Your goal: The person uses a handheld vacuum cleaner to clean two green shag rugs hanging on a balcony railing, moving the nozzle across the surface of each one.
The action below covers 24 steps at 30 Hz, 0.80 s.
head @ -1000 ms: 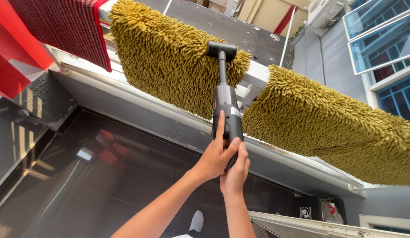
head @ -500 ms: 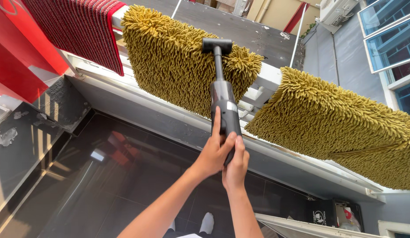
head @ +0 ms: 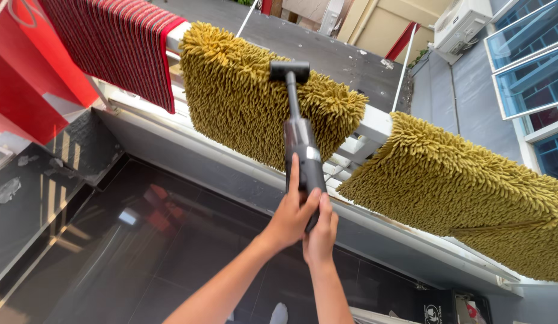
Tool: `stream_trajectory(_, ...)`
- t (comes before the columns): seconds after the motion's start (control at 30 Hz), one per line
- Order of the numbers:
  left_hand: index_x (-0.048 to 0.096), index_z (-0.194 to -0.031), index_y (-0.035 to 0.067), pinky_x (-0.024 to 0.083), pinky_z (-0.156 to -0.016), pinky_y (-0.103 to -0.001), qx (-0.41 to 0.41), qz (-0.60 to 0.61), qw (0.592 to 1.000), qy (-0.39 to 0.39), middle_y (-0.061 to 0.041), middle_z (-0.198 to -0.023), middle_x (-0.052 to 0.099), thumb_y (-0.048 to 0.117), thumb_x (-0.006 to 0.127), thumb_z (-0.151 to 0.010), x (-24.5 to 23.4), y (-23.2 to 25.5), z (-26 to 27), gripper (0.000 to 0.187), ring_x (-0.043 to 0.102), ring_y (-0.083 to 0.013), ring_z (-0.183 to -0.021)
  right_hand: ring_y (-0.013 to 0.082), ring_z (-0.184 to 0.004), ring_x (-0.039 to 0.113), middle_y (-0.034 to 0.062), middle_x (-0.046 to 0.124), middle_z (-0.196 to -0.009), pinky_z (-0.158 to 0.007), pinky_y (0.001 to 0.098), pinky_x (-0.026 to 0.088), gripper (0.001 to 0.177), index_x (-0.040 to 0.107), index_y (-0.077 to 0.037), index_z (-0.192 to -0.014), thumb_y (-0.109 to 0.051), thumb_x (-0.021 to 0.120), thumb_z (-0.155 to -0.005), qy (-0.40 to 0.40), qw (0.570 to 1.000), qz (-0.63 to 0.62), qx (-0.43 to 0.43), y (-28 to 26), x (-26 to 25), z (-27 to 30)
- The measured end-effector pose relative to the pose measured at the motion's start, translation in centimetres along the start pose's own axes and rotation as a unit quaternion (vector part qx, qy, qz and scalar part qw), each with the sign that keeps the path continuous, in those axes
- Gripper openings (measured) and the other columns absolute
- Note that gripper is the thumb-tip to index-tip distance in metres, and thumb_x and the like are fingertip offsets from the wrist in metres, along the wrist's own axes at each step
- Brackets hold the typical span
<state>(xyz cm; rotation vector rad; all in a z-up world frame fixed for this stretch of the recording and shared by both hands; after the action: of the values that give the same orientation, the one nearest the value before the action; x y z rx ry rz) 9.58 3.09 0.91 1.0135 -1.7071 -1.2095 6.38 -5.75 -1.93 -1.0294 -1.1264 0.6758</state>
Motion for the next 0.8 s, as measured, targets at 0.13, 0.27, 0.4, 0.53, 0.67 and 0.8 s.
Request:
stream_trajectory(0.13,-0.022,-0.162,0.016,0.055,-0.071,-0.032,-0.007,0.000,1.000,0.009,-0.015,-0.098,0.072,0.028,0.051,-0.105,-0.7,1.1,-2.7,0.094,0.068,-0.0184,-0.080,0.0074,-0.048,0.051,-0.0008,0.058,-0.068,-0.038,0.0244,0.036,0.039,0.060,-0.009,-0.100,-0.045,0.045,-0.103,-0.031,0.999,-0.013,0.006,-1.1,1.3,-2.3)
stream_trajectory(0.27,-0.021,-0.164,0.017,0.053,-0.067,-0.035,-0.047,-0.021,0.999,0.009,-0.017,-0.090,0.070,0.027,0.050,-0.104,-0.2,0.7,0.2,0.093,0.066,-0.0230,-0.073,0.0069,-0.048,0.050,0.0003,0.058,-0.067,-0.038,0.0239,0.036,0.045,0.062,-0.005,-0.099,-0.046,0.045,-0.105,-0.024,1.000,0.006,0.011,-0.5,0.0,0.3)
stream_trajectory(0.4,-0.021,-0.164,0.016,0.056,-0.076,-0.035,0.012,-0.022,1.000,0.016,-0.015,-0.093,0.073,0.029,0.051,-0.106,-0.5,1.5,1.1,0.093,0.073,-0.0233,-0.079,0.0063,-0.045,0.048,-0.0005,0.058,-0.067,-0.035,0.0232,0.033,0.044,0.062,-0.006,-0.101,-0.046,0.045,-0.104,-0.002,1.000,0.007,0.018,0.7,-0.4,0.6)
stream_trajectory(0.53,-0.021,-0.161,0.021,0.055,-0.063,-0.039,-0.089,-0.034,0.995,0.034,-0.016,-0.086,0.073,0.033,0.052,-0.098,-2.1,0.5,-2.0,0.097,0.071,-0.0266,-0.070,0.0067,-0.044,0.049,-0.0008,0.061,-0.070,-0.036,0.0236,0.034,0.040,0.061,-0.009,-0.102,-0.046,0.045,-0.103,-0.015,1.000,0.006,0.026,0.3,1.4,-3.2)
stream_trajectory(0.67,-0.019,-0.163,0.018,0.056,-0.074,-0.037,0.007,-0.031,0.997,0.074,-0.017,-0.090,0.074,0.036,0.052,-0.103,-4.6,1.8,-5.0,0.095,0.073,-0.0278,-0.078,0.0070,-0.049,0.051,-0.0001,0.059,-0.072,-0.040,0.0243,0.038,0.040,0.060,-0.007,-0.105,-0.046,0.048,-0.107,-0.082,0.997,-0.003,0.004,0.0,4.6,-6.1)
stream_trajectory(0.8,-0.018,-0.164,0.017,0.056,-0.077,-0.039,-0.015,-0.046,0.996,0.076,-0.018,-0.091,0.075,0.035,0.053,-0.101,-4.5,0.6,-3.0,0.097,0.074,-0.0318,-0.080,0.0075,-0.074,0.065,0.0000,0.066,-0.091,-0.061,0.0242,0.052,0.036,0.058,-0.009,-0.113,-0.042,0.047,-0.103,-0.032,0.997,-0.049,0.043,1.5,3.3,-4.4)
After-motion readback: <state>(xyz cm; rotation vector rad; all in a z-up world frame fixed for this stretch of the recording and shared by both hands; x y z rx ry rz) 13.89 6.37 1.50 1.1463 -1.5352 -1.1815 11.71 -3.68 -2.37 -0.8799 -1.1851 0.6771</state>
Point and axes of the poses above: each hand's wrist, its own z-axis away from the middle knuckle, its own x-axis out of the palm, y = z × x, the point moved 8 cm from there along -z, towards the middle knuckle
